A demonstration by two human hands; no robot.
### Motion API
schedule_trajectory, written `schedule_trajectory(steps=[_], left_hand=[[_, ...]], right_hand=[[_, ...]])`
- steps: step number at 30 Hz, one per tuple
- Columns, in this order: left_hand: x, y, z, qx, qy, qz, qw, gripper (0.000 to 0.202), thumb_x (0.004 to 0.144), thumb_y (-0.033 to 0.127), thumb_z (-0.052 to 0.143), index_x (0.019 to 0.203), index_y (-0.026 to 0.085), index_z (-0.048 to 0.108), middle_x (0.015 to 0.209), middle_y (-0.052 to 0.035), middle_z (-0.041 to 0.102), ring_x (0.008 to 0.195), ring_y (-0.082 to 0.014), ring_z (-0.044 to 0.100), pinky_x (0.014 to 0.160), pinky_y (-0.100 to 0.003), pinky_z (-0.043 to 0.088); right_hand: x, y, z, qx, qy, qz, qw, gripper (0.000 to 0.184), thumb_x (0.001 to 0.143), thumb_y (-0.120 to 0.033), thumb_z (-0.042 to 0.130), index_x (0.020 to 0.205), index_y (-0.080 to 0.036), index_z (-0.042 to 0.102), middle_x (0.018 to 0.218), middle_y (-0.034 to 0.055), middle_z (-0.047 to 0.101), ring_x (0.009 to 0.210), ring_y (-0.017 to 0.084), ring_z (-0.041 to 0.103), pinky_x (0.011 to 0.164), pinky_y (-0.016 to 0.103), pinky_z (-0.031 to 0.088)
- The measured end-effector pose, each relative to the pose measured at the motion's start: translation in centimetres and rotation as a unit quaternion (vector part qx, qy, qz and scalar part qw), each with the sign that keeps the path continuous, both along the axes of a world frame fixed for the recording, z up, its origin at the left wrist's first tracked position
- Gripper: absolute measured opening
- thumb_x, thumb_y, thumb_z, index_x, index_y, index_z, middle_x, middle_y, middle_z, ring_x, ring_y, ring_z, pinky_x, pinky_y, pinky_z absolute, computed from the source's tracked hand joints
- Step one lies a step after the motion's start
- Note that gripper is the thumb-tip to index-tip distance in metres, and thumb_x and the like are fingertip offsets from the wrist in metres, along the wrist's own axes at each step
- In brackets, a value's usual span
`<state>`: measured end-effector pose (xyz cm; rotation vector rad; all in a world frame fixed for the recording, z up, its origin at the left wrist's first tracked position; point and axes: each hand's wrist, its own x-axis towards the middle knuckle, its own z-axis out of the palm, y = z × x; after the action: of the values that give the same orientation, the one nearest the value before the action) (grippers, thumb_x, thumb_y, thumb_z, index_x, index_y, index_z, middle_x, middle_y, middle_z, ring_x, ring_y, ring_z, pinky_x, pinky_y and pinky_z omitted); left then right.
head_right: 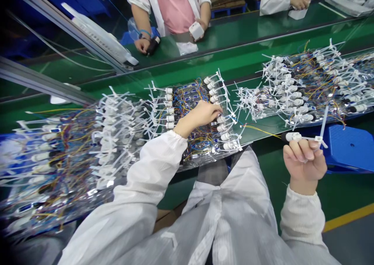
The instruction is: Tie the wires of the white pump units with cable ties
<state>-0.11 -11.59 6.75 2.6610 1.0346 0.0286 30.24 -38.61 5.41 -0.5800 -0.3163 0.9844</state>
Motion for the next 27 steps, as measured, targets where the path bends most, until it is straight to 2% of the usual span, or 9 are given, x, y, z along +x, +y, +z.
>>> schedule_trajectory(steps=[3,7,13,16,19,23,25,27], left_hand=[[0.0,0.5,0.0,-0.01,0.018,-0.024,1.0,0.028,0.102,0.018,0.063,0.121,0.021,0.083,0.129,-0.012,0.084,0.121,-0.0331,0.077,0.113,-0.051,0.048],[0.3,0.9,-0.1,0.012,0.041,-0.021,0.999,0.031,0.097,0.018,0.073,0.126,0.021,0.081,0.134,-0.0147,0.082,0.124,-0.0341,0.076,0.113,-0.051,0.048],[0.8,0.5,-0.3,0.056,0.07,-0.003,0.996,0.023,0.1,0.02,0.068,0.115,0.021,0.085,0.121,-0.0155,0.086,0.116,-0.0344,0.078,0.105,-0.048,0.05],[0.5,0.3,-0.3,0.064,0.029,0.006,0.998,0.024,0.097,0.018,0.068,0.115,0.02,0.085,0.119,-0.014,0.085,0.113,-0.0336,0.078,0.105,-0.049,0.049],[-0.3,0.0,0.1,0.099,-0.051,0.011,0.994,0.029,0.097,0.018,0.069,0.122,0.021,0.082,0.121,-0.012,0.083,0.112,-0.032,0.076,0.105,-0.05,0.049],[-1.3,-0.9,1.5,0.208,-0.177,0.024,0.962,0.029,0.1,0.016,0.068,0.124,0.027,0.08,0.119,-0.0096,0.08,0.112,-0.0302,0.072,0.106,-0.053,0.047],[-1.9,-1.4,2.3,0.251,-0.223,0.044,0.941,0.028,0.1,0.015,0.067,0.121,0.028,0.08,0.119,-0.0086,0.079,0.115,-0.0308,0.07,0.107,-0.055,0.046],[-2.5,-1.9,2.9,0.256,-0.241,0.063,0.934,0.024,0.099,0.017,0.069,0.119,0.028,0.079,0.123,-0.0091,0.078,0.12,-0.0327,0.069,0.109,-0.057,0.046]], right_hand=[[0.2,-0.2,-0.5,0.013,0.002,0.01,1.0,0.043,0.062,-0.031,0.105,0.076,-0.025,0.065,0.048,-0.0129,0.032,0.042,0.005,0.016,0.037,0.024,0.026],[0.1,-0.4,-0.8,0.014,-0.032,0.022,0.999,0.037,0.069,-0.035,0.101,0.079,-0.027,0.066,0.051,-0.0122,0.03,0.043,0.006,0.016,0.038,0.025,0.025],[-0.7,-0.4,-0.9,0.022,-0.06,0.031,0.997,0.029,0.077,-0.033,0.096,0.082,-0.027,0.069,0.054,-0.0114,0.027,0.046,0.008,0.017,0.041,0.026,0.028],[-0.9,-0.5,-0.8,0.01,-0.069,0.028,0.997,0.03,0.076,-0.035,0.099,0.082,-0.028,0.07,0.056,-0.0104,0.027,0.048,0.008,0.017,0.041,0.026,0.027],[-1.3,-0.5,-0.7,0.007,-0.085,0.031,0.996,0.029,0.079,-0.041,0.098,0.085,-0.029,0.072,0.06,-0.0099,0.03,0.047,0.007,0.014,0.038,0.025,0.022],[-2.2,-0.2,-0.1,-0.017,-0.112,0.039,0.993,0.025,0.084,-0.042,0.095,0.091,-0.027,0.076,0.064,-0.0094,0.039,0.044,0.004,0.013,0.034,0.023,0.015],[-2.8,0.1,0.3,-0.028,-0.125,0.048,0.991,0.025,0.084,-0.043,0.095,0.09,-0.027,0.077,0.062,-0.0087,0.04,0.044,0.004,0.015,0.034,0.022,0.016],[-3.2,0.5,0.6,-0.035,-0.142,0.061,0.987,0.026,0.083,-0.044,0.097,0.088,-0.027,0.078,0.061,-0.008,0.041,0.044,0.005,0.019,0.035,0.022,0.019]])
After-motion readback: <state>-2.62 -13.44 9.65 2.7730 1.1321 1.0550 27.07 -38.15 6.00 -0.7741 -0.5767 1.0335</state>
